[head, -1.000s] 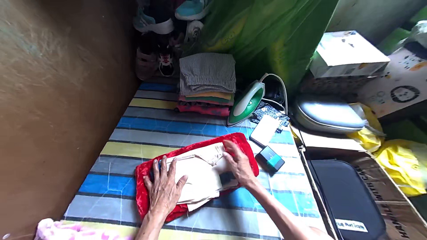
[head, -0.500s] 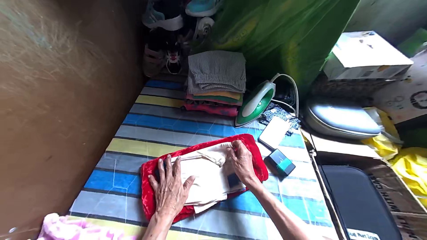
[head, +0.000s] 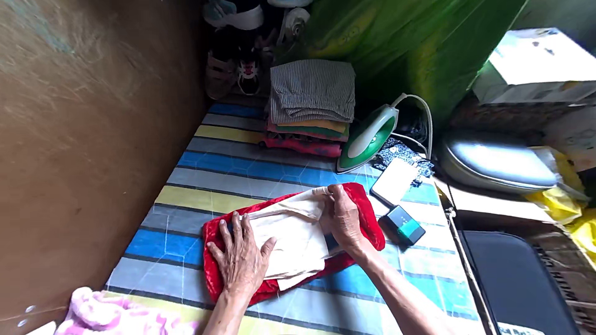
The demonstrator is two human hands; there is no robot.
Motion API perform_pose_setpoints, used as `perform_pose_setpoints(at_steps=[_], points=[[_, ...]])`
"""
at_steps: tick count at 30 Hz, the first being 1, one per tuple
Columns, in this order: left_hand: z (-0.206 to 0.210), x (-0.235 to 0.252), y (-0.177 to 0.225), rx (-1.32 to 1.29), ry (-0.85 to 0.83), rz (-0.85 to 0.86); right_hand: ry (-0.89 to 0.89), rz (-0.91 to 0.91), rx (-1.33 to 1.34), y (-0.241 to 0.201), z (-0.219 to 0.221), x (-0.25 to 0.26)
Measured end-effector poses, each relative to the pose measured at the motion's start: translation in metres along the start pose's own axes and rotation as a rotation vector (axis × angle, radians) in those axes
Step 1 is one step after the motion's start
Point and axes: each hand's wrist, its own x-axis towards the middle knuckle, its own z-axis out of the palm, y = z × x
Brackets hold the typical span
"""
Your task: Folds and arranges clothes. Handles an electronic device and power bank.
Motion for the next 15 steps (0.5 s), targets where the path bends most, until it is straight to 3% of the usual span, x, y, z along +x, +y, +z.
perform_pose_setpoints(at_steps=[3,6,8,12,15], points=[[-0.001,0.0,0.001,0.002,-0.012,-0.006,-0.197,0.165,-0.091,0.006,0.0,-0.005],[-0.002,0.0,0.0,-0.003,-0.018,-0.004,-0.248,0.285,-0.119,-0.004,-0.005,0.005],[-0.001,0.0,0.001,-0.012,-0.019,0.001,-0.206,0.212,-0.142,-0.015,-0.008,0.008],[-0.001,0.0,0.0,-0.023,0.015,0.024,-0.209,-0.195,-0.227,-0.04,0.019,-0.007],[0.001,-0.001,-0.001,-0.013,0.02,0.035,-0.389,-0.128,-0.275,-0.024,0.032,-0.022]])
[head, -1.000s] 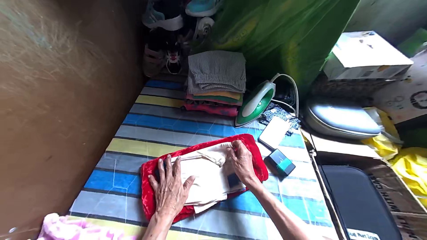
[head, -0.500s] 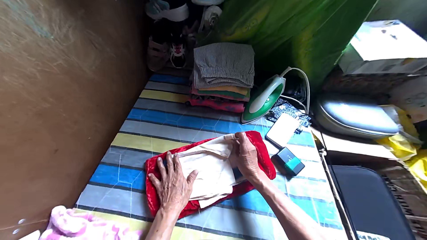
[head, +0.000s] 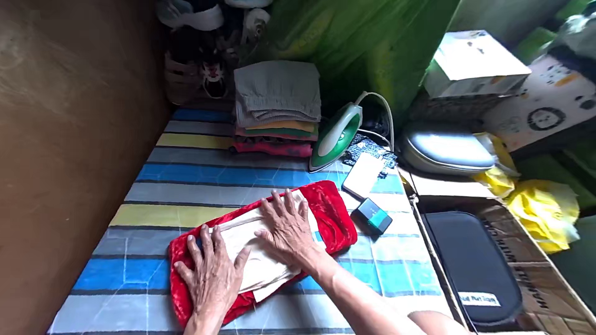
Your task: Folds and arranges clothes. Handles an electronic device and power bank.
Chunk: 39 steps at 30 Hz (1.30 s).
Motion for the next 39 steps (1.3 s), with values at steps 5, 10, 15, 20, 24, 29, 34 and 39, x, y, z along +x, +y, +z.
perform_pose_setpoints(at_steps=[5,10,15,20,24,29,34,39], points=[[0.009,0.003,-0.001,0.013,0.035,-0.005,-0.114,0.086,0.04,0.01,0.008,0.0],[0.006,0.004,-0.004,-0.029,-0.013,-0.008,-0.249,0.056,0.113,0.012,-0.01,-0.006],[-0.006,0.0,-0.019,-0.074,-0.128,0.019,-0.305,0.096,0.015,0.04,-0.046,-0.062],[-0.075,0.002,-0.015,-0.066,-0.426,-0.045,-0.455,0.186,-0.019,0.028,-0.108,-0.089],[-0.141,-0.028,-0.03,-0.331,-0.317,0.089,-0.708,0.121,0.092,-0.022,-0.138,-0.105],[-0.2,-0.128,-0.062,-0.586,-0.109,0.037,-0.67,-0.1,0.653,-0.055,-0.105,-0.147],[-0.199,-0.238,-0.096,-0.619,0.168,-0.205,-0.706,-0.15,0.836,-0.079,-0.1,-0.161],[-0.184,-0.315,-0.088,-0.648,0.261,-0.415,-0.937,-0.065,0.892,-0.121,-0.106,-0.175]])
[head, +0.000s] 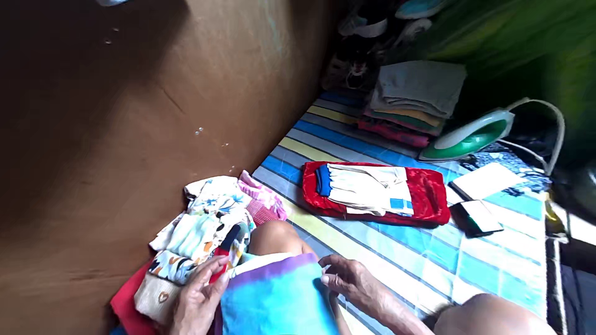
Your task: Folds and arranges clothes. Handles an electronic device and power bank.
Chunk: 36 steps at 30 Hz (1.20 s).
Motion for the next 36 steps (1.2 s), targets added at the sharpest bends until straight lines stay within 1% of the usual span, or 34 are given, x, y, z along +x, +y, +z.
perform_pose_setpoints(at_steps=[2,4,7,9,12,14,15,17,18,19,20,22,23,25,27,30,33,34,36], points=[[0.001,-0.017,-0.007,-0.037,0.01,-0.083,-0.003,0.063,0.043,-0.001,0.011,0.004],[0.003,-0.028,-0.012,-0.101,0.001,-0.163,0.031,0.093,0.096,-0.001,0.018,0.005],[0.008,-0.038,-0.016,-0.206,-0.016,-0.26,0.139,0.047,0.147,0.007,0.026,0.005],[0.011,-0.041,-0.018,-0.233,-0.004,-0.276,0.182,-0.003,0.13,0.009,0.029,0.005],[0.013,-0.037,-0.02,-0.204,0.006,-0.224,0.256,-0.122,-0.015,0.01,0.032,0.008],[0.012,-0.033,-0.021,-0.08,0.005,-0.145,0.301,-0.238,-0.16,0.008,0.031,0.014],[0.013,-0.032,-0.022,0.004,0.011,-0.085,0.287,-0.268,-0.219,0.003,0.03,0.018],[0.016,-0.028,-0.018,0.154,0.023,0.037,0.204,-0.256,-0.311,-0.013,0.027,0.024],[0.017,-0.026,-0.013,0.209,0.014,0.078,0.176,-0.245,-0.353,-0.022,0.027,0.025],[0.017,-0.024,-0.008,0.25,-0.007,0.101,0.187,-0.265,-0.39,-0.028,0.029,0.025],[0.017,-0.022,-0.003,0.272,-0.033,0.11,0.244,-0.334,-0.429,-0.029,0.033,0.025],[0.016,-0.018,0.003,0.292,-0.079,0.119,0.426,-0.599,-0.564,-0.02,0.041,0.028],[0.015,-0.017,0.004,0.305,-0.099,0.126,0.49,-0.727,-0.646,-0.014,0.043,0.028],[0.013,-0.015,0.002,0.329,-0.133,0.17,0.548,-0.913,-0.766,-0.007,0.047,0.025],[0.01,-0.011,0.0,0.347,-0.157,0.235,0.528,-1.032,-0.809,-0.007,0.049,0.016],[0.0,-0.008,0.005,0.328,-0.215,0.288,0.417,-1.133,-0.735,-0.017,0.049,0.0],[-0.016,-0.008,0.004,0.279,-0.309,0.405,0.29,-1.151,-0.614,-0.026,0.05,-0.02],[-0.021,-0.01,0.004,0.259,-0.348,0.403,0.261,-1.144,-0.574,-0.027,0.051,-0.027],[-0.028,-0.017,0.001,0.187,-0.408,0.336,0.202,-1.101,-0.509,-0.027,0.052,-0.04]])
